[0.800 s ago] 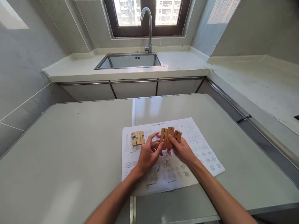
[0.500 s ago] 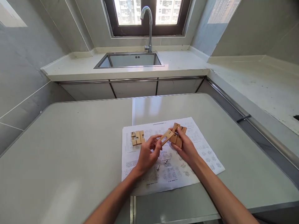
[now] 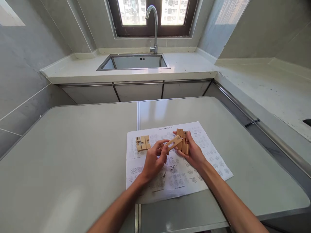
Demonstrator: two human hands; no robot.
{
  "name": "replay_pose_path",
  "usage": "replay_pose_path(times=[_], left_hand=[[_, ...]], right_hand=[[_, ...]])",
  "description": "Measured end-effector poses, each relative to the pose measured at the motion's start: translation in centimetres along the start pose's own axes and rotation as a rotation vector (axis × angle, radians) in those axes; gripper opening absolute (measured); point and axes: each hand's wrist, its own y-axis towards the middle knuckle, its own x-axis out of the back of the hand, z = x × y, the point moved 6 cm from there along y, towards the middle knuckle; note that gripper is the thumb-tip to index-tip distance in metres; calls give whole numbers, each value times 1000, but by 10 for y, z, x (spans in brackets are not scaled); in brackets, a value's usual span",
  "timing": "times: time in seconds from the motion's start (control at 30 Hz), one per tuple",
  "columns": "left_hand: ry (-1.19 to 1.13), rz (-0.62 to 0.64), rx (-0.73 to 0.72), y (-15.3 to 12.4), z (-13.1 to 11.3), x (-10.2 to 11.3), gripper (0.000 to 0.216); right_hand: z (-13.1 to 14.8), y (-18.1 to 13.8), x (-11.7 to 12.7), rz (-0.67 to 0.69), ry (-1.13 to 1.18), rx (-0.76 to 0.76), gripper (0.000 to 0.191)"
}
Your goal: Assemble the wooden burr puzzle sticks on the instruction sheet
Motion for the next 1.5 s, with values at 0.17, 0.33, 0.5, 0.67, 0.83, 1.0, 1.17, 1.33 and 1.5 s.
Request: replay_pose_path(times=[0.17,0.33,0.5,0.67,0.83,1.0,1.17,1.33,1.5], left_hand=[[-83,-54,49,3,4,4,40],[-111,-83,64,4,6,5,43],[-97,-100,70,3,10,5,49],[-87,-81,93,4,10,4,51],[-96,-111,94,5,9,6,43],[-147,-157,102,7,12,8,41],[-156,-178,110,7,12,9,43],[-172,-196,122,6,14,10,38],[-168,-194,119,6,16,10,36]], right_hand=[[5,-2,-3,-10,-16,22,46],[8,-5,-5,-33,-113,29,30],[7,-6,-4,-40,-178,32,38],[6,-10,1,-118,-387,46,47],[18,-15,6,-250,-718,197,49],[26,-16,7,-304,-904,290,55],[23,-14,4,-252,-950,283,53],[20,-13,-1,-150,-1007,249,50],[22,-14,1,-172,-1152,315,42]])
